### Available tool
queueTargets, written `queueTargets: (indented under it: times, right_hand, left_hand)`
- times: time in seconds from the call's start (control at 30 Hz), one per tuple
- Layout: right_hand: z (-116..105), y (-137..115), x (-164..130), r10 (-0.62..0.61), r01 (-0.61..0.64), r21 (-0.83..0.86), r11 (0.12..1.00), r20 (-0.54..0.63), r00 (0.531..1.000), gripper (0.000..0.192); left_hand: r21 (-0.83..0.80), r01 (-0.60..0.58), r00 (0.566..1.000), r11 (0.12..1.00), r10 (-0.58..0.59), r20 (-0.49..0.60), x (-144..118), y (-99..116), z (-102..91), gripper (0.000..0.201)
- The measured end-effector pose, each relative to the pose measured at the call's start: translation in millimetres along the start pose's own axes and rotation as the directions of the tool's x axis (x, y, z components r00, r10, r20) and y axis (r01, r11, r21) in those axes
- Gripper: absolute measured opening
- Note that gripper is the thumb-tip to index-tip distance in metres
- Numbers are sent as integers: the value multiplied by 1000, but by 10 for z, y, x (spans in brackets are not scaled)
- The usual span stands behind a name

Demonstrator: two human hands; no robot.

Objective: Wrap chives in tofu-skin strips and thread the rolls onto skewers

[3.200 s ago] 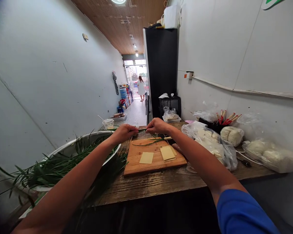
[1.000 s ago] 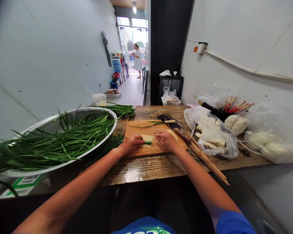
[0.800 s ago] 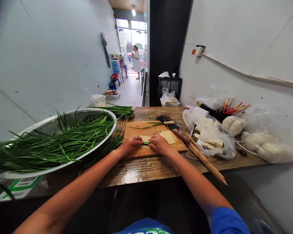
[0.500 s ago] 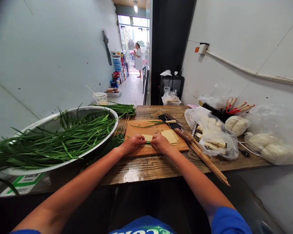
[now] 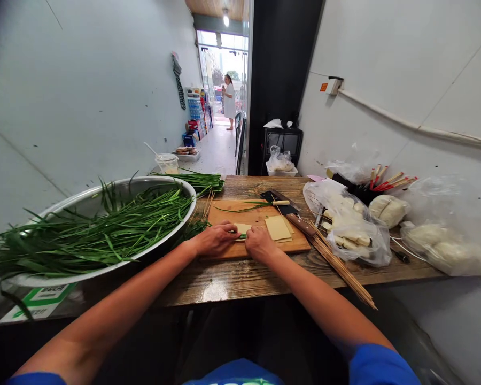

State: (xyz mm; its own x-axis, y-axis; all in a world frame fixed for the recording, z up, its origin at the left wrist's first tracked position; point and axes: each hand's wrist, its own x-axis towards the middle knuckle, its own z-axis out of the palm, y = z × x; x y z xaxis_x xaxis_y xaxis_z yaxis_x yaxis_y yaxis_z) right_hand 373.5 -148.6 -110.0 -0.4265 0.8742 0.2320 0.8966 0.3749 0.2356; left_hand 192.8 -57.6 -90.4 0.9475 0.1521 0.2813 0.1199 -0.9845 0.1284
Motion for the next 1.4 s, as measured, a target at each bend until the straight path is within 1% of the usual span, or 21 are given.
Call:
queueTargets:
  times: [0.07, 0.13, 0.27, 0.37, 0.53, 0.6, 0.67, 0.73, 0.8, 0.87, 0.93, 1.07, 1.17, 1.23, 1.3, 1.37, 1.4]
  right_hand:
    - [17, 3, -8, 11, -11, 9, 1000, -39, 999, 25]
    - [23, 11, -22, 41, -38, 40, 998, -69, 997, 26]
    - [7, 28, -63, 94, -84, 102, 991, -98, 991, 22]
    - [-1, 35, -80, 107, -97, 104, 990, -100, 989, 18]
    - [63, 53, -82, 77, -68, 78, 995, -129, 989, 25]
    - [106, 69, -97, 63, -46, 107, 993, -163, 985, 25]
    - [144, 88, -124, 71, -36, 178, 983, -197, 978, 25]
    - [172, 107, -157, 84, -20, 277, 961, -220, 972, 24]
    - [190, 121, -184, 92, 2, 366, 930, -239, 967, 24]
    - [204, 135, -197, 112, 10, 442, 897, -247, 963, 23]
    - [220, 153, -192, 149, 0, 527, 850, -238, 960, 23]
    - [249, 207, -151, 236, -43, 701, 712, -181, 955, 15]
    - [245, 249, -114, 286, -97, 782, 616, -107, 952, 10]
    - [230, 272, -88, 304, -147, 806, 574, -43, 952, 10]
    - [208, 290, -61, 293, -180, 794, 581, 2, 956, 13]
    - [186, 301, -37, 265, -180, 749, 637, 6, 964, 16]
    - [176, 304, -29, 253, -173, 724, 667, -1, 968, 15]
  left_hand:
    - [-15, -8, 1000, 1000, 8, -3, 3, 10, -9, 26]
    - [-32, 3, 1000, 999, -3, -9, 17, -4, 25, 26]
    - [-102, 57, 996, 993, -64, -67, 56, -54, 145, 31]
    - [-144, 89, 989, 986, -104, -101, 72, -75, 206, 32]
    - [-195, 143, 974, 970, -173, -144, 55, -97, 273, 24]
    - [-247, 170, 962, 954, -215, -168, 34, -103, 300, 19]
    - [-320, 195, 947, 927, -263, -184, 6, -96, 319, 16]
    - [-378, 214, 934, 901, -302, -190, -27, -67, 325, 13]
    - [-391, 233, 923, 891, -329, -201, -59, -18, 323, 12]
    - [-353, 259, 911, 899, -349, -219, -84, 43, 317, 11]
    - [-285, 274, 909, 919, -344, -235, -96, 107, 309, 13]
    - [-166, 274, 915, 947, -310, -260, -83, 209, 282, 21]
    - [-158, 353, 885, 922, -384, -263, -53, 251, 253, 20]
    - [-187, 441, 846, 878, -476, -239, -29, 265, 230, 17]
    - [-229, 531, 795, 816, -573, -199, -6, 274, 206, 13]
    - [-255, 592, 752, 765, -637, -166, 9, 284, 187, 11]
    - [-260, 608, 740, 750, -655, -157, 13, 289, 180, 11]
